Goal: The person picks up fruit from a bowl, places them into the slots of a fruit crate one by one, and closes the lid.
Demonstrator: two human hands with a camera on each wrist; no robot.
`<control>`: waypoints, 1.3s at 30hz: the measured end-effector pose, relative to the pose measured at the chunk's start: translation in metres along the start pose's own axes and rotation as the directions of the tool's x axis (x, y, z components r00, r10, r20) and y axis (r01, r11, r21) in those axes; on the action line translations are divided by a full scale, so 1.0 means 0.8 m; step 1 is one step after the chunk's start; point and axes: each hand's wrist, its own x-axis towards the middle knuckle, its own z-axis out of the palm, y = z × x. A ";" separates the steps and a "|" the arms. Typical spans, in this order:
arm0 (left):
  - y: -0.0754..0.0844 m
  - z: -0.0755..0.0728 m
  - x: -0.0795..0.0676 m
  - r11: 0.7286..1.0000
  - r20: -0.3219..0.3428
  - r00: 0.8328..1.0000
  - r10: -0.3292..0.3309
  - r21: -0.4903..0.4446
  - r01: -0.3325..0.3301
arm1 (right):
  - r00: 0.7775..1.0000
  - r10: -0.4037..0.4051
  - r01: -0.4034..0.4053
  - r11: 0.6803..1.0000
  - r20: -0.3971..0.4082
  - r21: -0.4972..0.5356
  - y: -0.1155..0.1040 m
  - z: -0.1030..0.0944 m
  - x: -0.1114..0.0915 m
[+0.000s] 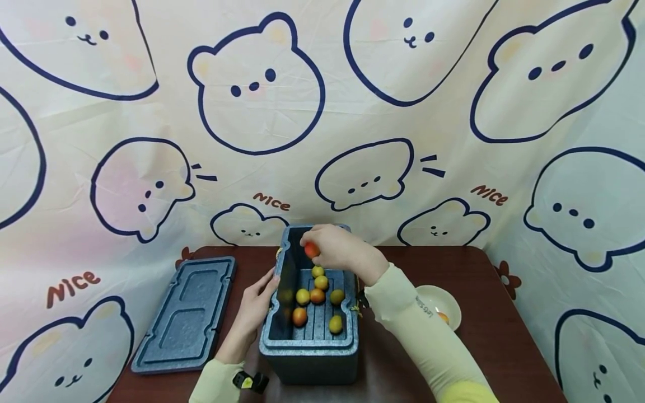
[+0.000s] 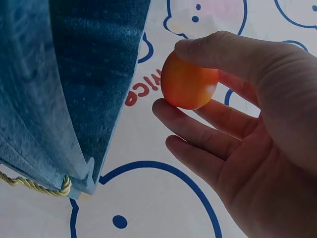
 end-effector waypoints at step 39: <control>0.001 -0.001 0.001 1.000 0.005 1.000 -0.017 0.013 0.017 | 0.999 0.031 -0.030 0.999 0.019 -0.023 0.004 0.001 -0.007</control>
